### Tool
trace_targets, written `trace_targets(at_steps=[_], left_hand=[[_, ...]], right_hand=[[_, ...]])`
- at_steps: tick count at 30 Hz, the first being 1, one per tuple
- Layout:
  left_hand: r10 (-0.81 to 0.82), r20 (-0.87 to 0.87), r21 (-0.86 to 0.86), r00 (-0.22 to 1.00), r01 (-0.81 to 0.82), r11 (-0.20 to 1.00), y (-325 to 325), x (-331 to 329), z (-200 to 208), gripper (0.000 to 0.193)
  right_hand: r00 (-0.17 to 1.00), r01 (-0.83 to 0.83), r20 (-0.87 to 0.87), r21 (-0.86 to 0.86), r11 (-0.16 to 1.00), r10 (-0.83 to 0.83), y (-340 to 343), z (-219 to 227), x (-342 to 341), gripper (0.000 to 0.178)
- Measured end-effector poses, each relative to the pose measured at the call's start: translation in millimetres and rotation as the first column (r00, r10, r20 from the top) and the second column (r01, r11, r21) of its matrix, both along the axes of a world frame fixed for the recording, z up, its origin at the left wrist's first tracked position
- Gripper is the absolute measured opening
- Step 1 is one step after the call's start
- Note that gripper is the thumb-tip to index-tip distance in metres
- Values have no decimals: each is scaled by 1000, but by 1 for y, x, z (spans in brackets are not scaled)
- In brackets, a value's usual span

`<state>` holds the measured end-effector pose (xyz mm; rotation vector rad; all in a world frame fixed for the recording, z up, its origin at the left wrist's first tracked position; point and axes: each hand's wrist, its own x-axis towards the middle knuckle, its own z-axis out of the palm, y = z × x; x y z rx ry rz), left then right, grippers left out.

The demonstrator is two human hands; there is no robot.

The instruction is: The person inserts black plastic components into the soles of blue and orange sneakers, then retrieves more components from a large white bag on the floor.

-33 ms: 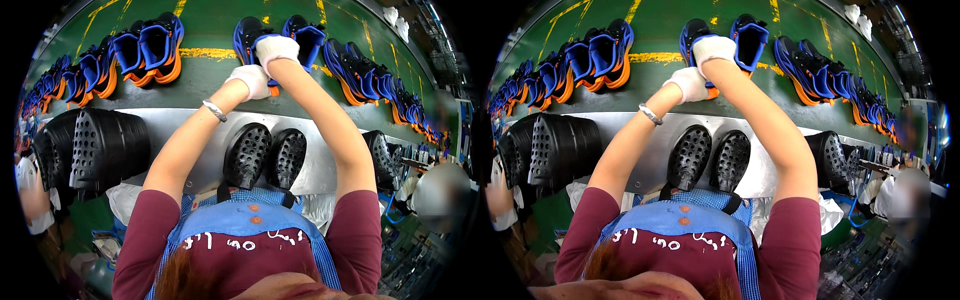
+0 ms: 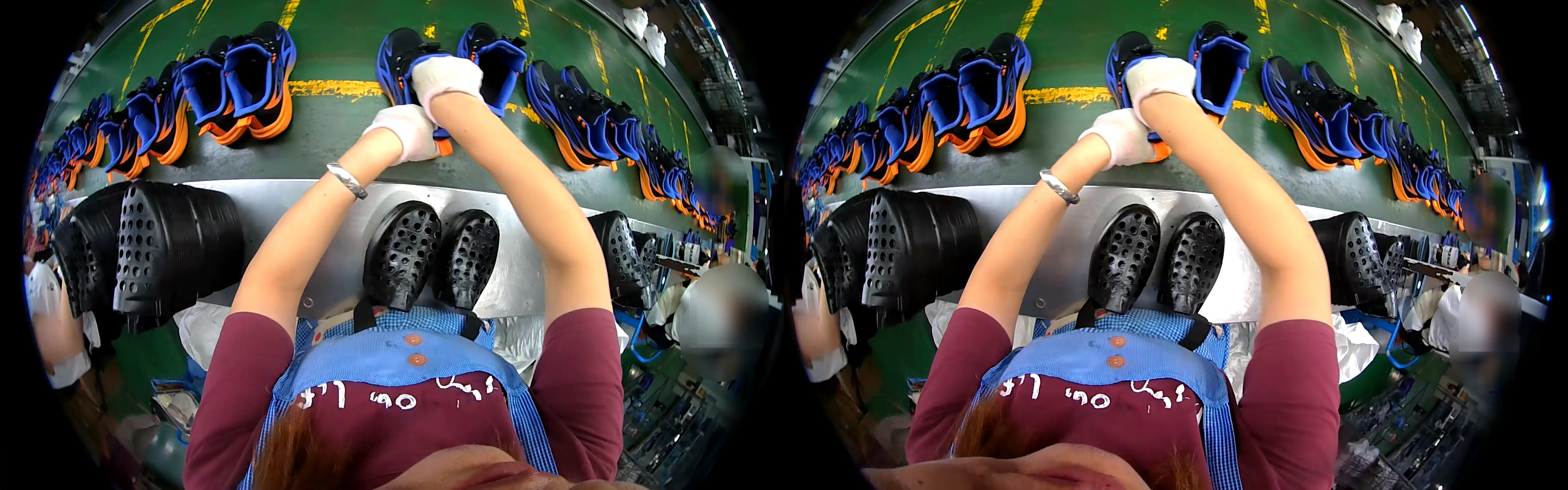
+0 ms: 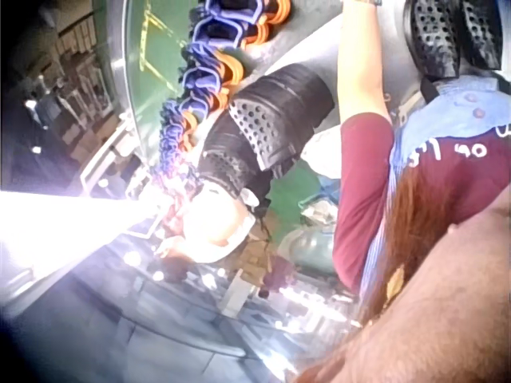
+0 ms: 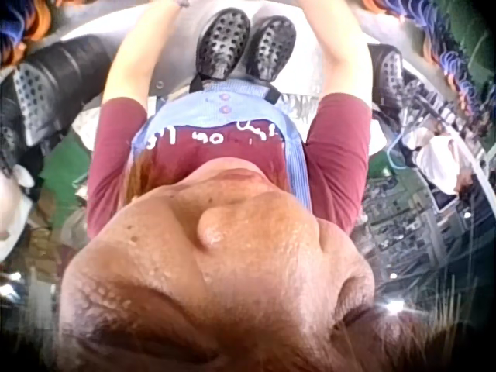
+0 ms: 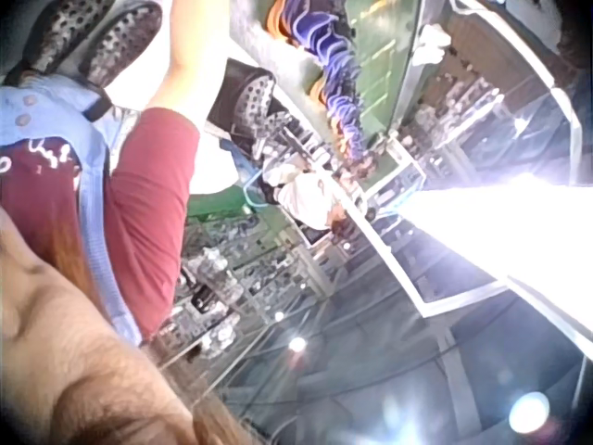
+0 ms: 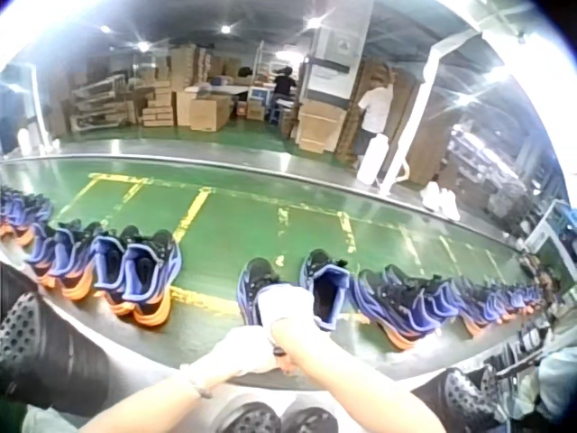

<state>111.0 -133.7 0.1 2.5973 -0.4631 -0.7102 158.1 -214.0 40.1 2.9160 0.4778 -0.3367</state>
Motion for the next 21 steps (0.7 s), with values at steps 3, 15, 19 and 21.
trace_targets(at_steps=[3, 15, 19, 21], left_hand=[[-56, 78, 8, 995, 55, 998, -11, 10, -15, 46], [86, 250, -59, 964, -74, 996, 16, -10, -27, 35], [208, 229, 21, 951, -218, 976, 21, -27, 13, 50], [193, 428, 48, 883, -235, 971, 32, -31, -3, 45]], right_hand=[[998, 3, 60, 108, 994, -10, -8, -11, 8, 23], [990, -109, -9, 567, 816, 139, -94, 31, -155, 35], [990, -118, -6, 524, 844, 143, -126, 42, -242, 64], [991, -112, -23, 437, 893, 135, -129, 42, -266, 70]])
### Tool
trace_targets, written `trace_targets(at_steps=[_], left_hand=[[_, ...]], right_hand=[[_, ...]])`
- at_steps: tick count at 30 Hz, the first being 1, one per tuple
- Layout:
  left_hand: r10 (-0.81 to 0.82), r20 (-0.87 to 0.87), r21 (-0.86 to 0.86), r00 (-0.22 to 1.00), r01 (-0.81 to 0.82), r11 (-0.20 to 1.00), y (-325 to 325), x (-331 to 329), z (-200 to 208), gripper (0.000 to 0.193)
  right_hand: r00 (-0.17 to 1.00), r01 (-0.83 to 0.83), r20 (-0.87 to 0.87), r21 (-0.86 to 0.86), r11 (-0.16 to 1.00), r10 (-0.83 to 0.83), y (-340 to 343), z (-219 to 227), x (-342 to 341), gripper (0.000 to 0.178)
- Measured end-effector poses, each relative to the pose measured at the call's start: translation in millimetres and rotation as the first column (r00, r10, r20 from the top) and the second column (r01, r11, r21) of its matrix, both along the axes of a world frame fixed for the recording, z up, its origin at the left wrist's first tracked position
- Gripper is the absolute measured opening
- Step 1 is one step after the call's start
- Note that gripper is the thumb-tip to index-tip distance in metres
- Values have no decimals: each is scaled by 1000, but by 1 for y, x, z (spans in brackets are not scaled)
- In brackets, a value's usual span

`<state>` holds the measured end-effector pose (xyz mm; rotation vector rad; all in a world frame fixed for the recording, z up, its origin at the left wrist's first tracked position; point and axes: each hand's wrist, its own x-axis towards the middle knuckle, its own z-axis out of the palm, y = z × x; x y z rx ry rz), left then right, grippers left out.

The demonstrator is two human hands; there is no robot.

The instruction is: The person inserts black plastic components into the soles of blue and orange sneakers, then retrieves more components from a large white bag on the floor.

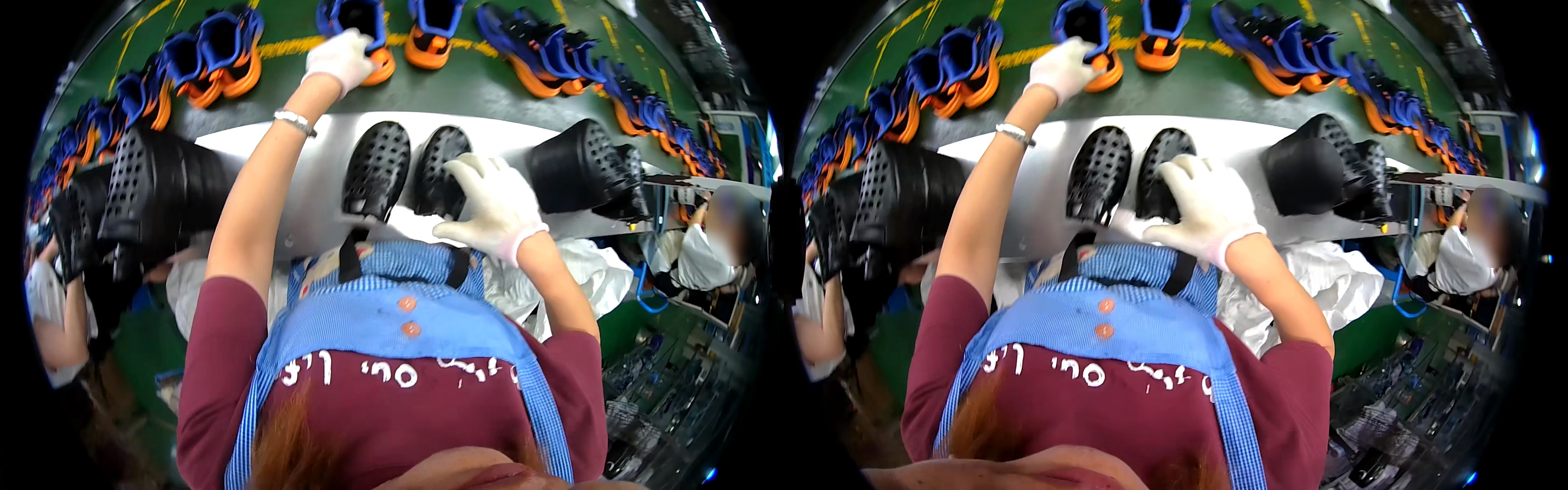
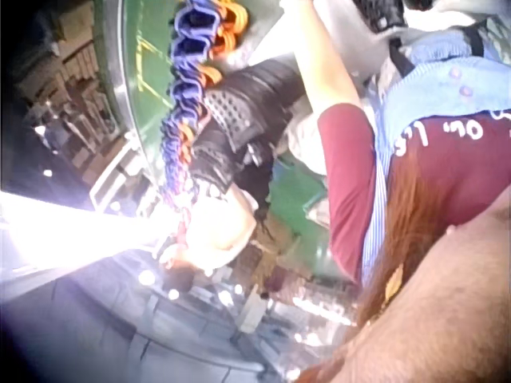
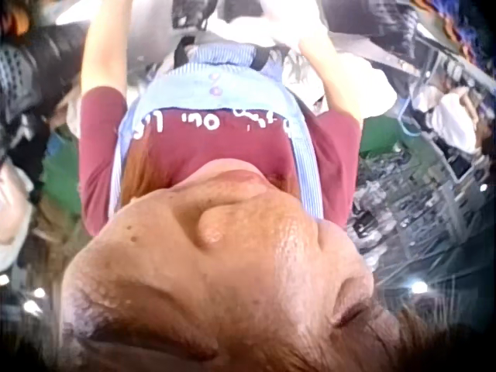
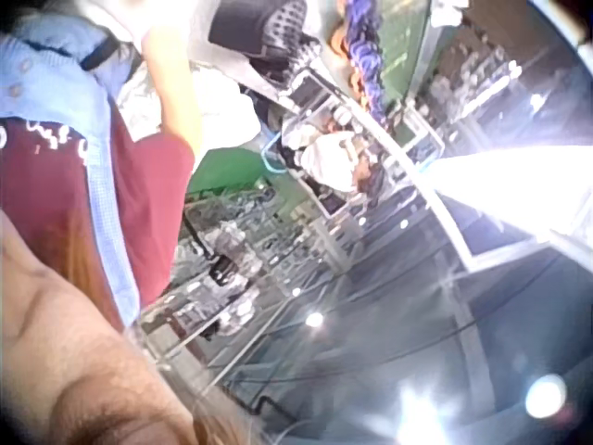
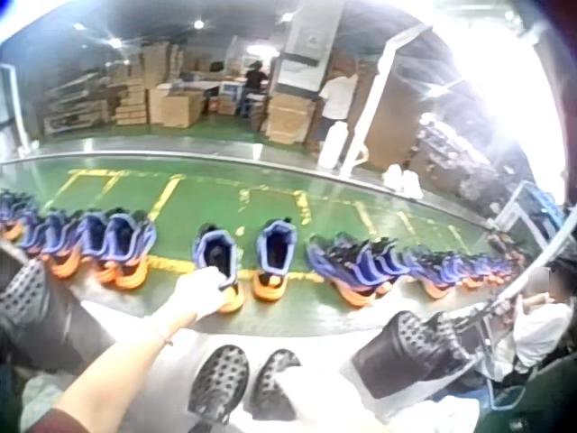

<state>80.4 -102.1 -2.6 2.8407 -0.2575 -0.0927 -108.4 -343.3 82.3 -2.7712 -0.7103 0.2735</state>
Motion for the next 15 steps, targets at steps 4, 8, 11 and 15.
trace_targets(at_steps=[4, 8, 11, 15], left_hand=[[-54, 295, -67, 954, 77, 995, 11, -33, 12, 43], [-46, 315, -245, 948, 129, 961, 14, -61, 19, 39], [-111, 381, -226, 918, 209, 952, 12, -72, 21, 33], [-176, 313, -343, 933, 284, 895, 4, -83, 32, 33]], right_hand=[[998, 57, -17, 32, 998, -56, -1, -32, -13, 62], [998, 40, 36, 121, 992, -45, -7, -46, -9, 49], [996, 37, 78, 153, 988, -49, -11, -46, -11, 46], [990, 132, 9, 286, 949, -140, -22, -25, -13, 44]])
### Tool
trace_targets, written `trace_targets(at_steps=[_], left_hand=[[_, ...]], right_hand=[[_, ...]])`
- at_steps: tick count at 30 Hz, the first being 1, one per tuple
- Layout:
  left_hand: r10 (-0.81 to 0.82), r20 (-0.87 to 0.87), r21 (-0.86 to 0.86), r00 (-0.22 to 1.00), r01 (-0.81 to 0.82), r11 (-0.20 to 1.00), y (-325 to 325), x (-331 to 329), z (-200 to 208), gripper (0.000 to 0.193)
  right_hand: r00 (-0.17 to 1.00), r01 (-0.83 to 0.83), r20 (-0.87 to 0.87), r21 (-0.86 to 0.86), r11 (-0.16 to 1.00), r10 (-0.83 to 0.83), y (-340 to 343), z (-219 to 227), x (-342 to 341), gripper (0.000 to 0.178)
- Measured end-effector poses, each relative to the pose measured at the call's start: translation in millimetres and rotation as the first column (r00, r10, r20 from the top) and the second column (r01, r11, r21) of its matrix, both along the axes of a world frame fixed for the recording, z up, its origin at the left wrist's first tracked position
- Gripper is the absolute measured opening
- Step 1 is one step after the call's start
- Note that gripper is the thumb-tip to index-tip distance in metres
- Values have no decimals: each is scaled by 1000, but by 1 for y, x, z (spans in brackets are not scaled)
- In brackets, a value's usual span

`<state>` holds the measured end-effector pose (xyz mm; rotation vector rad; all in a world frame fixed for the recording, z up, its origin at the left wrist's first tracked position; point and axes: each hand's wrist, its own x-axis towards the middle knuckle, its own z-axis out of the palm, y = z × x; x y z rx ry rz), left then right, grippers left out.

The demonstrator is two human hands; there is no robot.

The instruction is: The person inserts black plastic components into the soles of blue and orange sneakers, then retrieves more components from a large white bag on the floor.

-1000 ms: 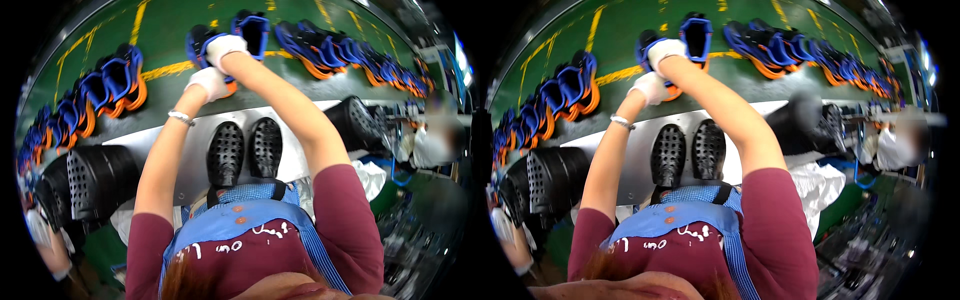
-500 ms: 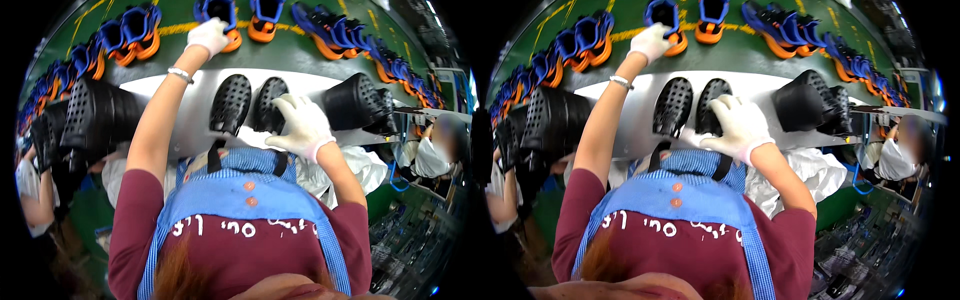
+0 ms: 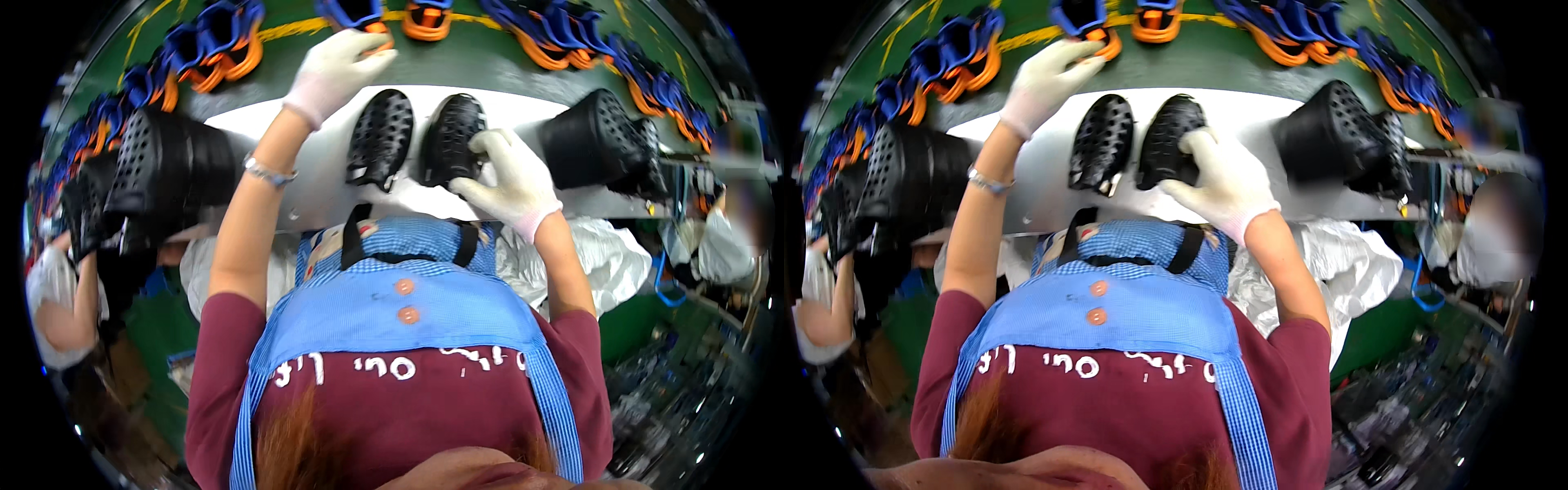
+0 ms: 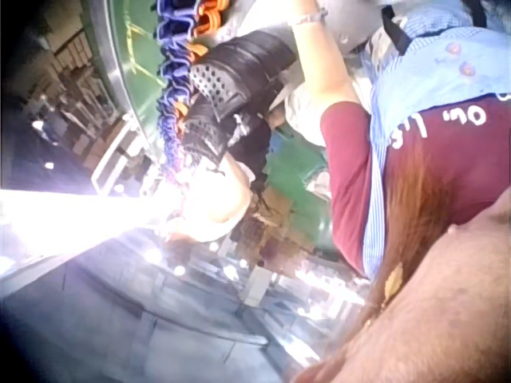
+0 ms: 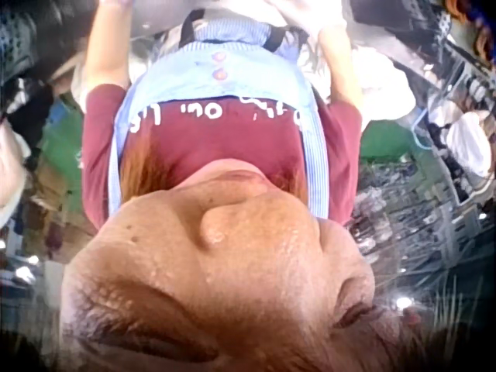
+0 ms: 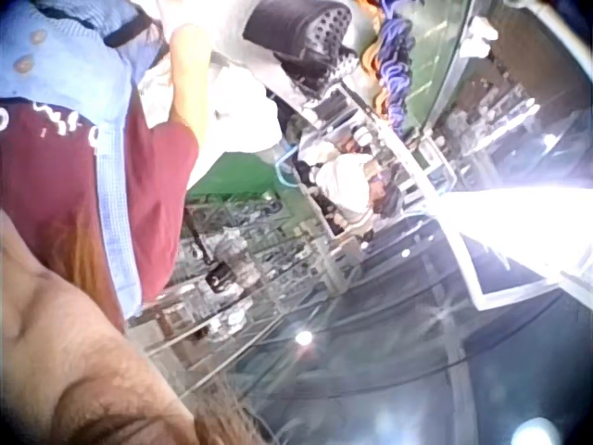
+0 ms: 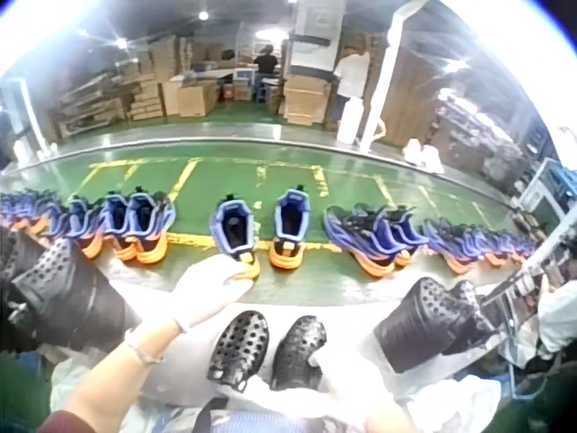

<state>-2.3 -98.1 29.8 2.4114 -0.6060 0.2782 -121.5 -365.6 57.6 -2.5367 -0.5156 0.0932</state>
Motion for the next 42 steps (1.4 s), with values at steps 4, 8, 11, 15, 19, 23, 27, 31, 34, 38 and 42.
trace_targets(at_steps=[4, 8, 11, 15, 19, 23, 27, 31, 34, 38, 42], left_hand=[[-462, -596, -683, 657, -112, 721, -17, -18, 20, 47], [-897, -308, -912, 317, -368, 183, -35, -37, 27, 62], [-893, -280, -947, 353, -256, 195, -30, -33, 22, 59], [-794, -410, -897, 448, -356, 262, -31, -33, 19, 48], [-634, -491, -869, 597, -281, 408, -29, -23, 7, 37], [-554, -453, -888, 699, -296, 353, -38, -21, 12, 20], [-574, -433, -897, 695, -265, 355, -36, -14, 16, 25], [-632, -452, -887, 630, -395, 241, -38, 0, 10, 20], [-715, -419, -885, 560, -428, 183, -37, 12, 10, 20], [-187, -450, -418, 873, -21, 908, -20, 51, -6, 62], [-106, -210, -235, 972, 55, 970, -24, 89, -30, 61]], right_hand=[[994, -68, 94, 225, 972, 48, 9, 34, 9, 44], [985, -120, 164, 399, 909, 58, 18, 43, 16, 47], [981, -172, 152, 419, 891, 118, 15, 38, 21, 54], [999, 32, -48, 329, 944, -17, 26, 41, 21, 58], [985, 153, -106, 195, 969, -134, 36, 33, 30, 50], [984, 176, -3, 110, 978, -177, 40, 21, 44, 41], [974, 222, -30, 265, 938, -222, 42, 10, 54, 37], [959, 280, -177, 445, 851, -223, 42, -6, 72, 36], [969, 246, -114, 382, 891, -219, 40, 3, 83, 35], [957, 291, -49, 196, 936, -287, 23, 12, 110, 37], [961, 278, -34, 121, 953, -275, 6, 7, 155, 40]])
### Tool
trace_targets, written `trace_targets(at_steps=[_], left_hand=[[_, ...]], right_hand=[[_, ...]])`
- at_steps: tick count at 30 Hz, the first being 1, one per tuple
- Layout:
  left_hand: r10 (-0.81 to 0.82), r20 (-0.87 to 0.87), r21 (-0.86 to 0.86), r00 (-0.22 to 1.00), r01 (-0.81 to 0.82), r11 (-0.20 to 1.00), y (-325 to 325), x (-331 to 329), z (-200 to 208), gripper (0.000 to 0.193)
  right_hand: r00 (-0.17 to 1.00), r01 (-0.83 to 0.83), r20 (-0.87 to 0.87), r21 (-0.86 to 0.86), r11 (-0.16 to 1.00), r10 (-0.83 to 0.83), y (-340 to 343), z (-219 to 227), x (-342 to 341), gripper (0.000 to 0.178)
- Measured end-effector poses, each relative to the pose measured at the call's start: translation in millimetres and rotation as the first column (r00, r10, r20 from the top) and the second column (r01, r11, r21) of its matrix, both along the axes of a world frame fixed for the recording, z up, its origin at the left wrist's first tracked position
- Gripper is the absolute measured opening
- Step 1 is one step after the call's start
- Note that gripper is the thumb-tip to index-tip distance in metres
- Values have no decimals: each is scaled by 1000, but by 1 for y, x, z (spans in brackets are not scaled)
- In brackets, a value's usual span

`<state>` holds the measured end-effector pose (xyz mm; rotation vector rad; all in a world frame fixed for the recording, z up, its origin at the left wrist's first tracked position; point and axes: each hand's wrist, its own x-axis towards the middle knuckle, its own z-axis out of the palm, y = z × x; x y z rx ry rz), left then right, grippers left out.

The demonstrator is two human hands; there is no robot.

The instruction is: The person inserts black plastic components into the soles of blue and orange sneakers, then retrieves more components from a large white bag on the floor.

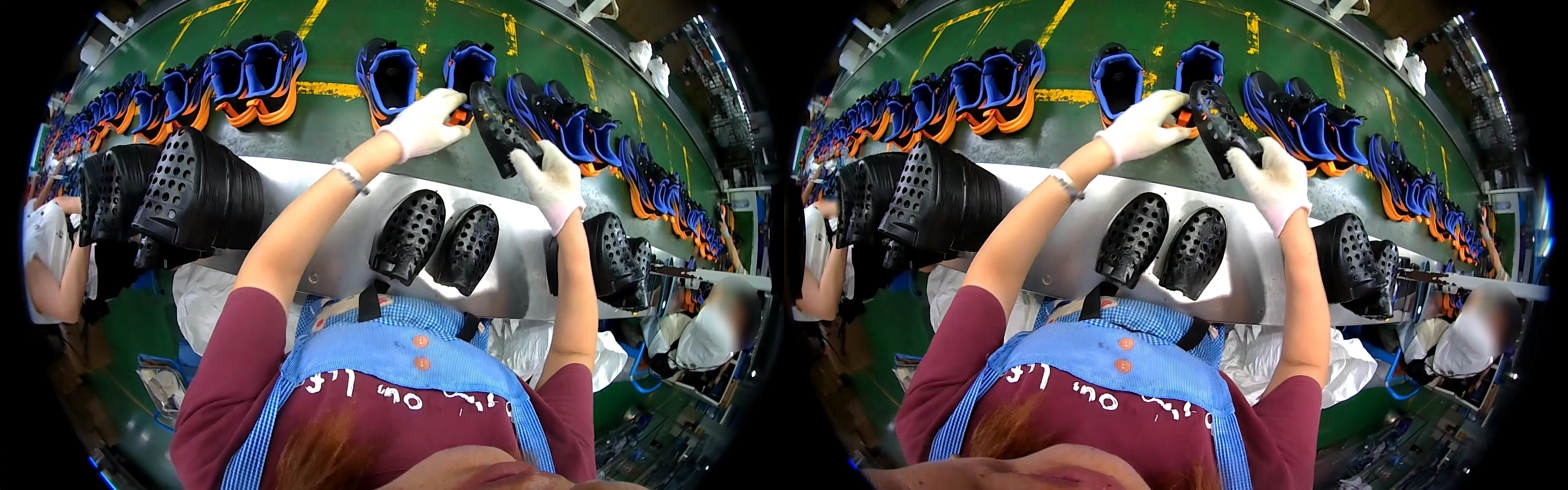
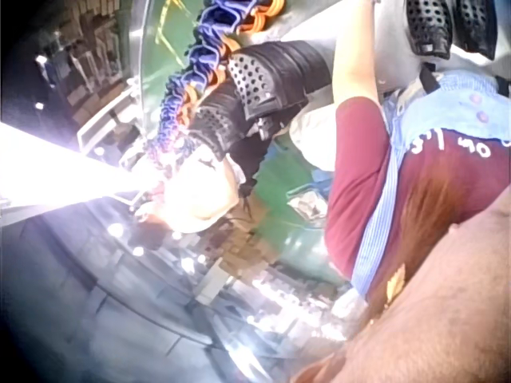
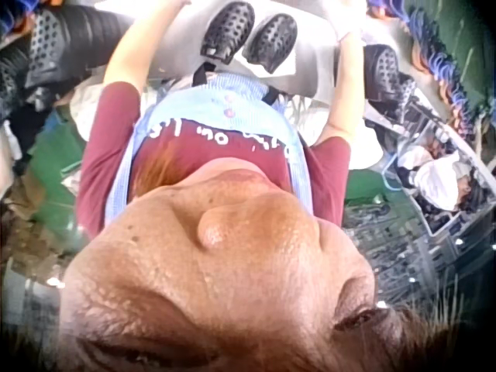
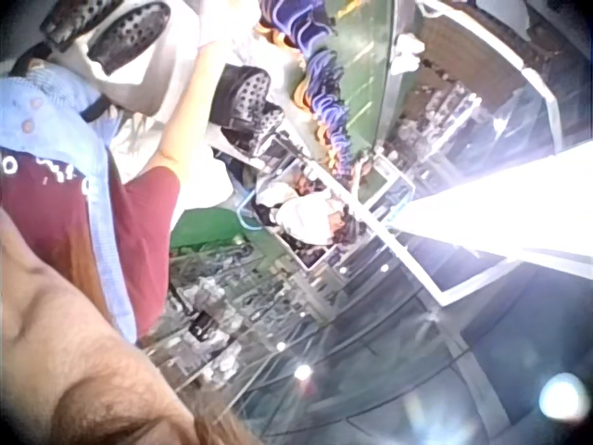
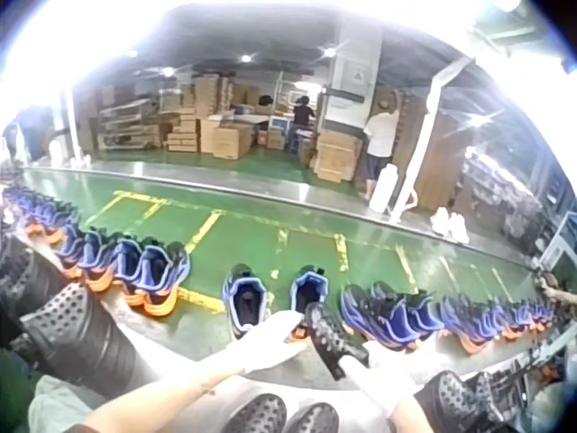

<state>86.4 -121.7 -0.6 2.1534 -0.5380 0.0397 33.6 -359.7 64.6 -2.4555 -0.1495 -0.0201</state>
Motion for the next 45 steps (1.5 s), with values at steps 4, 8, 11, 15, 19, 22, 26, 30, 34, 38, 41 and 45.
trace_targets(at_steps=[4, 8, 11, 15, 19, 22, 26, 30, 34, 38, 41, 45], left_hand=[[37, 77, 309, 996, -60, 949, -19, 22, -15, 36], [42, 115, 260, 992, -71, 963, -33, 16, -27, 18], [47, 172, 204, 984, -83, 975, -30, 5, -33, 20], [64, 132, 217, 989, -92, 972, -28, 7, -32, 23], [55, -66, 373, 996, -27, 927, -28, 13, -19, 26], [77, -315, 504, 946, 98, 858, -28, 19, 4, 31], [-59, -415, 522, 908, 291, 802, -26, 42, -6, 26], [-255, -365, 654, 895, 442, 614, -22, 53, 4, 27], [-273, -387, 662, 881, 471, 582, -29, 59, -5, 32], [-1, -514, 592, 858, 356, 723, -30, 63, 0, 36], [63, -545, 606, 836, 340, 719, -19, 51, 21, 43], [34, -255, 598, 966, 130, 791, -4, 17, 5, 43]], right_hand=[[947, -18, -318, 68, 998, 39, 0, 21, 40, 40], [861, -87, -491, 120, 989, 135, -8, 36, 79, 43], [864, -211, -479, -57, 976, 158, 7, 46, 105, 49], [916, -271, -380, -345, 898, 131, 57, 37, 127, 57], [937, -213, -348, -516, 830, 24, 102, 0, 136, 42], [948, -164, -316, -600, 783, -43, 124, -31, 145, 35], [925, -216, -380, -567, 795, -21, 128, -52, 162, 32], [952, -160, -307, -530, 833, -13, 125, -71, 177, 32], [968, -122, -251, -500, 857, -8, 116, -88, 182, 37], [969, -125, -247, -487, 864, 1, 122, -78, 187, 35], [963, -197, -261, -533, 823, 62, 129, -72, 184, 36], [888, -89, -395, 358, 929, 237, 80, -80, 158, 38]])
